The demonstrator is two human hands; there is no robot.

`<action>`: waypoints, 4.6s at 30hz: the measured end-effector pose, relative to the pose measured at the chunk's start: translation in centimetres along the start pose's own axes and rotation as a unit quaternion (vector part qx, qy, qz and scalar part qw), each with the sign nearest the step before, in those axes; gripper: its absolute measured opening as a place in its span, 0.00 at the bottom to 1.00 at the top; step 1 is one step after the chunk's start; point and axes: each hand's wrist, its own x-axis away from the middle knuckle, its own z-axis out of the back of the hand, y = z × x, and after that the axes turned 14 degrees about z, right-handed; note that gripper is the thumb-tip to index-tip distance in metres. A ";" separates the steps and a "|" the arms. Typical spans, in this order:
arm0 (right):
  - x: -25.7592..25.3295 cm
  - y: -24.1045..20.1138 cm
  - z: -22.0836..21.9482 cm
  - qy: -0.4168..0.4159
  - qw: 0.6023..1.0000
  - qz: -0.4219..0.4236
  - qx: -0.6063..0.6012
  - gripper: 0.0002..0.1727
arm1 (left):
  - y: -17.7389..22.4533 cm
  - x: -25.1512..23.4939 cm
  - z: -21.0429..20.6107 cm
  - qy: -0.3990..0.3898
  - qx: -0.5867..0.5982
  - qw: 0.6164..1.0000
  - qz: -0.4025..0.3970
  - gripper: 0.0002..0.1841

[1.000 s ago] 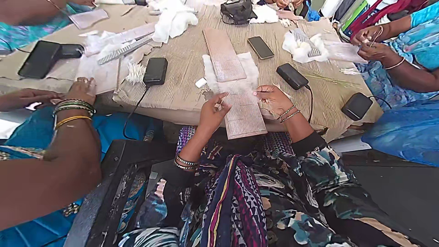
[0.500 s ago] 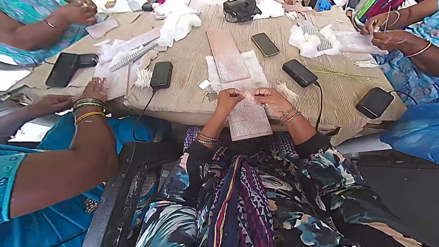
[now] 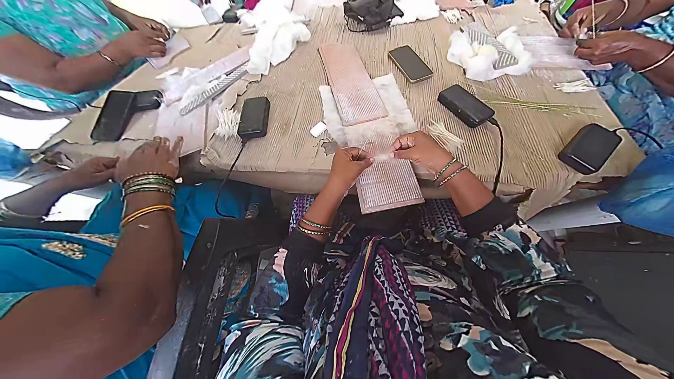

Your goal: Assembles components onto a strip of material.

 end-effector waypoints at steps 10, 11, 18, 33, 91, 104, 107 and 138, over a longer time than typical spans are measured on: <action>1.3 1.7 -2.3 0.066 0.975 0.082 0.196 0.21 | -0.3 5.7 0.9 0.123 -0.348 0.923 -0.108 0.20; 1.4 1.6 -2.4 0.075 0.973 0.087 0.202 0.22 | -0.4 5.8 0.5 0.126 -0.367 0.915 -0.111 0.21; 1.6 1.0 -2.1 0.082 0.950 0.117 0.278 0.23 | -0.3 5.1 -0.6 0.101 -0.464 0.880 -0.028 0.23; 10.1 -3.5 -5.3 -0.269 0.883 0.041 0.383 0.49 | -1.5 9.1 0.7 0.040 -0.393 0.918 -0.039 0.17; 9.6 -0.5 -4.3 0.054 0.847 0.243 0.471 0.09 | -5.0 9.7 0.3 0.202 -0.368 0.869 -0.263 0.08; 4.5 4.0 3.0 0.207 0.827 0.003 0.523 0.07 | -6.5 9.7 4.0 0.205 -0.315 0.909 -0.180 0.09; 4.5 4.3 3.6 0.199 0.830 0.000 0.521 0.09 | -7.2 9.7 4.8 0.201 -0.305 0.918 -0.157 0.10; 7.3 -1.6 5.9 0.135 0.957 0.111 -0.231 0.14 | -4.0 9.3 2.8 0.073 -0.009 0.995 -0.069 0.10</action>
